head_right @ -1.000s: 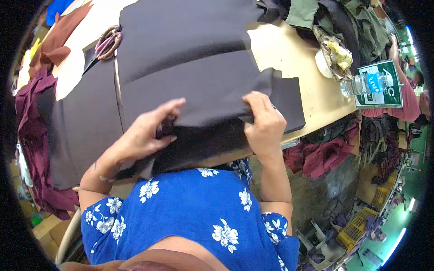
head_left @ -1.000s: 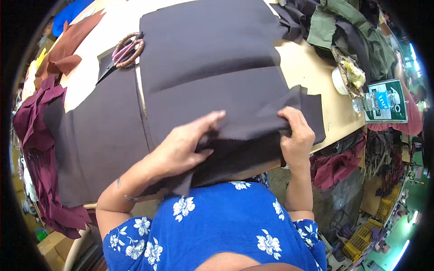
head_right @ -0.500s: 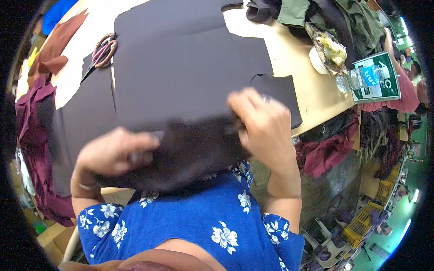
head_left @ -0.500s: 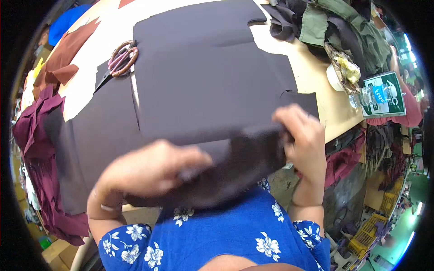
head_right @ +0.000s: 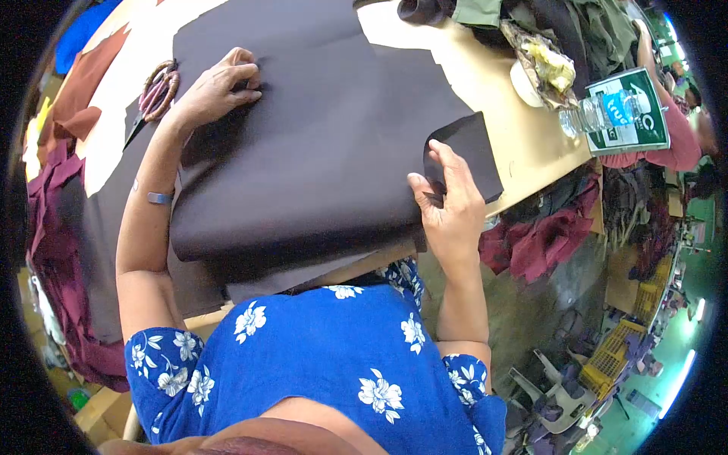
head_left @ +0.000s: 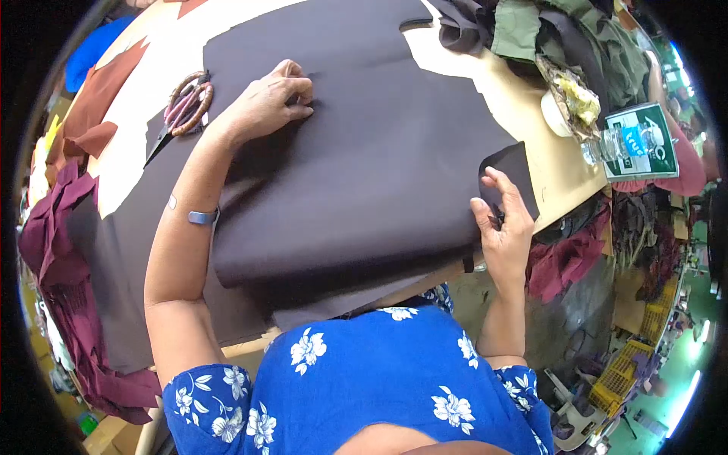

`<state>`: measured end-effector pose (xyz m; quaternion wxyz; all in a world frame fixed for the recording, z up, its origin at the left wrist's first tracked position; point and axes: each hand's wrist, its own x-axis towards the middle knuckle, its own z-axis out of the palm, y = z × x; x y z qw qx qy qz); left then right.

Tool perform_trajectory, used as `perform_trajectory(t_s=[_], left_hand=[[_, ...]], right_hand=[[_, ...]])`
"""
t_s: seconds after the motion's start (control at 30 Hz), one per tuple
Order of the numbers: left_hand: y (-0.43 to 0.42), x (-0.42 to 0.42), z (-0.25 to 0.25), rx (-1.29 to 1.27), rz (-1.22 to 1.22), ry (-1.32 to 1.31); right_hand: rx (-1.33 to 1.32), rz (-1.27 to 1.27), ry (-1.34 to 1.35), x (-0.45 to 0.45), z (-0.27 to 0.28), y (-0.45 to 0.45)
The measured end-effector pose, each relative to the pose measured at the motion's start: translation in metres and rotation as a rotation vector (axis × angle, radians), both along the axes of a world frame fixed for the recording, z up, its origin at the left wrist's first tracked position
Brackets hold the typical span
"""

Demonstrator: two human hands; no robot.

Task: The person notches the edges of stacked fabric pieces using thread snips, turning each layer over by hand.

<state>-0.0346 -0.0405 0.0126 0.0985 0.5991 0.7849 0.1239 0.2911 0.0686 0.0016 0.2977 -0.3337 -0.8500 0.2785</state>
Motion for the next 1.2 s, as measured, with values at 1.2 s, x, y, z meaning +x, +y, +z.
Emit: perform_trajectory(t_s=[1.2], left_hand=[[-0.007,0.010,-0.001,0.114,-0.023,-0.132]], right_hand=[[-0.075,0.347,-0.004,-0.048,-0.007,-0.025]])
